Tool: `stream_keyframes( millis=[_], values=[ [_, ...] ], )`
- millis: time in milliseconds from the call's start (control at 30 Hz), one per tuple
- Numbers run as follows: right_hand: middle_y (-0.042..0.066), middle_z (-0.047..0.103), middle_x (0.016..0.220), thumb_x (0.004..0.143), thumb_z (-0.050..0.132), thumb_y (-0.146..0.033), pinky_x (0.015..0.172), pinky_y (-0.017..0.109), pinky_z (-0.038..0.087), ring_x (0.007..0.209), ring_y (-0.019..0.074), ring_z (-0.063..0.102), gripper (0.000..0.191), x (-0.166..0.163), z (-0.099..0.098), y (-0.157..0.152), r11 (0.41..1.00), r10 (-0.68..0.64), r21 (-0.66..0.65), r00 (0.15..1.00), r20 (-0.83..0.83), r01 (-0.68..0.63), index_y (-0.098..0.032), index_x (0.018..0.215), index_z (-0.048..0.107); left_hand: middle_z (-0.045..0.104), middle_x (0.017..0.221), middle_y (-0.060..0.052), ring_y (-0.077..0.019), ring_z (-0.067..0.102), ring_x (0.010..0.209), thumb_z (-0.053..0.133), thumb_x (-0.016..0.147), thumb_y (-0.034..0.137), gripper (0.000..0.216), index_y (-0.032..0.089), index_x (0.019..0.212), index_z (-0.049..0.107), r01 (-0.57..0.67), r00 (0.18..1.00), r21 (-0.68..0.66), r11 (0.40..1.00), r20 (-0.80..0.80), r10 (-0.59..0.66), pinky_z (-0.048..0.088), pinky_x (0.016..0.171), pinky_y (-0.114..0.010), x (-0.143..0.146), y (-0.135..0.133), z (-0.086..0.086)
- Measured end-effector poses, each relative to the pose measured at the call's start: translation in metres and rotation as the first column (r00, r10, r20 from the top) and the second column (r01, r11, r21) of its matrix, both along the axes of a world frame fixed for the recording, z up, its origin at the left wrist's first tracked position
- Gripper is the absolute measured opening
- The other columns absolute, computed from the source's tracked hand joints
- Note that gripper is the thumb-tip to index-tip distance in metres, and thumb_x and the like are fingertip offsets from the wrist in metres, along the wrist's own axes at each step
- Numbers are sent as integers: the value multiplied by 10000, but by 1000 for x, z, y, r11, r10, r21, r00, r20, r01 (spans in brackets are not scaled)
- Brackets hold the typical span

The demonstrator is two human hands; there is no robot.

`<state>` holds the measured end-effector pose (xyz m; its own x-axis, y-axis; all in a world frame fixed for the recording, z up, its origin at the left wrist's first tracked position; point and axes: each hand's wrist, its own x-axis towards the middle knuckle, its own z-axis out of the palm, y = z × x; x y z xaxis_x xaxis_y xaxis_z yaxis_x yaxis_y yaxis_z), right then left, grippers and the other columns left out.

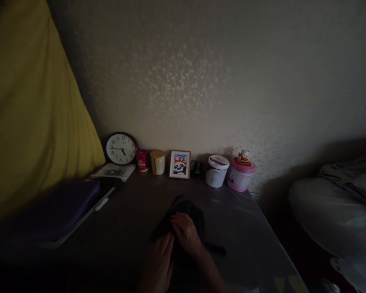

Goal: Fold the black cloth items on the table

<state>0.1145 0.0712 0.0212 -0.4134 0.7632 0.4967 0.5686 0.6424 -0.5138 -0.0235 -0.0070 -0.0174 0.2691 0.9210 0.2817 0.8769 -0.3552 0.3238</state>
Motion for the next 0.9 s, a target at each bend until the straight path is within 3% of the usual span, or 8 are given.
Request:
stream_keyframes(
  millis=[200,333,433,500,567,733,833,900],
  values=[
    [52,583,1185,877,407,-299,1004,456,287,1187,203,432,285,6,-12,56,993,-119,29,983,139,116,-226,1072,600,349,1392,-11,-203,350,1220,373,742,137,590,188,1327,323,-28,1000,-20,999,-15,28,293,1020,-353,1,-2,4],
    [42,571,1204,889,360,-244,997,404,303,1194,177,427,303,8,-13,88,983,-179,2,963,202,182,-222,1089,587,363,1385,-17,-208,353,1215,385,747,164,568,177,1315,351,-40,999,-73,997,-4,39,294,1019,-347,-1,-1,8],
    [66,547,1232,884,366,-238,979,396,324,1174,194,451,319,10,-9,98,943,-314,-23,915,254,331,-204,1142,552,375,1377,-33,-220,354,1213,396,748,179,563,160,1309,361,-66,998,-78,995,0,66,294,1018,-362,-1,-1,6],
    [93,514,1265,880,383,-248,989,422,302,1191,221,431,334,9,-6,92,908,-409,17,878,249,418,-182,1173,528,393,1364,-40,-219,363,1205,395,747,167,557,157,1303,371,-76,997,-63,995,1,76,296,1016,-362,0,-1,4],
    [96,508,1271,878,397,-260,1010,437,264,1219,227,395,331,3,-3,77,919,-392,56,892,224,390,-178,1169,532,405,1353,-49,-220,372,1196,395,740,149,559,155,1298,377,-79,997,-39,996,1,79,304,1010,-363,1,-2,2],
    [21,634,1099,907,338,-276,1049,454,188,1206,174,415,301,-22,0,15,998,2,-59,975,223,11,-242,1012,617,413,1337,-88,-250,382,1186,444,699,145,565,136,1264,419,-126,992,-9,992,12,126,340,982,-393,2,-5,3],
    [10,662,1024,905,342,-279,1036,378,263,1104,137,511,298,-22,6,-13,984,110,-154,990,92,-95,-240,1003,621,452,1297,-103,-241,417,1151,437,698,121,560,126,1257,421,-126,992,13,992,3,126,363,961,-392,2,-7,5],
    [26,650,1050,889,367,-321,951,313,379,1036,140,555,294,-7,10,-21,979,6,-205,998,-66,-20,-229,1006,621,456,1293,-115,-245,427,1141,408,719,107,553,114,1272,404,-132,991,38,991,-32,133,369,950,-404,1,-8,6]
  ],
)
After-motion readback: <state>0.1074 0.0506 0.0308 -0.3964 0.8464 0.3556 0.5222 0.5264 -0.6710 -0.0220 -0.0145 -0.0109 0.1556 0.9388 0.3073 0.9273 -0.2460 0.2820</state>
